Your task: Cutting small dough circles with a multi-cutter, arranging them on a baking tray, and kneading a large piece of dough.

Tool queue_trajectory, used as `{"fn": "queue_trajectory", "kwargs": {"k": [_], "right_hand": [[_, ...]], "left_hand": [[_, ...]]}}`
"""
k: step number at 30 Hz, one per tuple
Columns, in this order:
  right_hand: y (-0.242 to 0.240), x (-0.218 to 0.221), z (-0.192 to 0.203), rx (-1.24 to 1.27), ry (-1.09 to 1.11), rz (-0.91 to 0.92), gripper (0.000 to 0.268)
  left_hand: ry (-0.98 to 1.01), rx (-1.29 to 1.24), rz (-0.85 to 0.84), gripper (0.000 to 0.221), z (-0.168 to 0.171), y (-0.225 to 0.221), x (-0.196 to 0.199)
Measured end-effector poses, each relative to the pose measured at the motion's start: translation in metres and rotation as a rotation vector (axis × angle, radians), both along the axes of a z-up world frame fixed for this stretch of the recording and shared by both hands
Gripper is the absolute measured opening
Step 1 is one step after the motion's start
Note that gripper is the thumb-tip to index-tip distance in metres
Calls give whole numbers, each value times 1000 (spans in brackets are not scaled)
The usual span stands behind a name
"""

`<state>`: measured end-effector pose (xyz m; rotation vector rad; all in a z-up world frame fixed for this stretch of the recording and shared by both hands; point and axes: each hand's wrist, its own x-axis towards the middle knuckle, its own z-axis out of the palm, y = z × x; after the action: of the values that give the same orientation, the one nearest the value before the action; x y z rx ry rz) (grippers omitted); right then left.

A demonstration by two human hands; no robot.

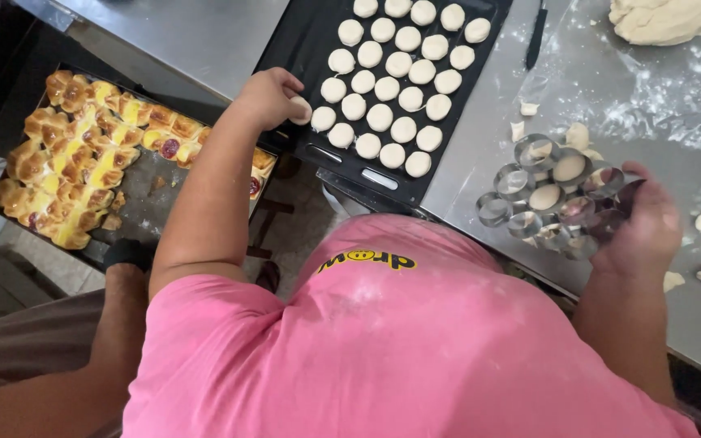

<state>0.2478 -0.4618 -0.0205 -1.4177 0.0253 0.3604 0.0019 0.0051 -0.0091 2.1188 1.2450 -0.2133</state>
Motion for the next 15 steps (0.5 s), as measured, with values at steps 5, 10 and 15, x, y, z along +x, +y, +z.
{"fn": "queue_trajectory", "kwargs": {"k": [5, 10, 15], "right_hand": [[2, -8, 9, 19, 84, -63, 27], [-3, -3, -6, 60, 69, -99, 30], [-1, 1, -20, 105, 7, 36, 27]], "left_hand": [[-8, 61, -5, 47, 2, -4, -2], [79, 194, -65, 58, 0, -12, 6], [-576, -1, -329, 33, 19, -96, 49]]}}
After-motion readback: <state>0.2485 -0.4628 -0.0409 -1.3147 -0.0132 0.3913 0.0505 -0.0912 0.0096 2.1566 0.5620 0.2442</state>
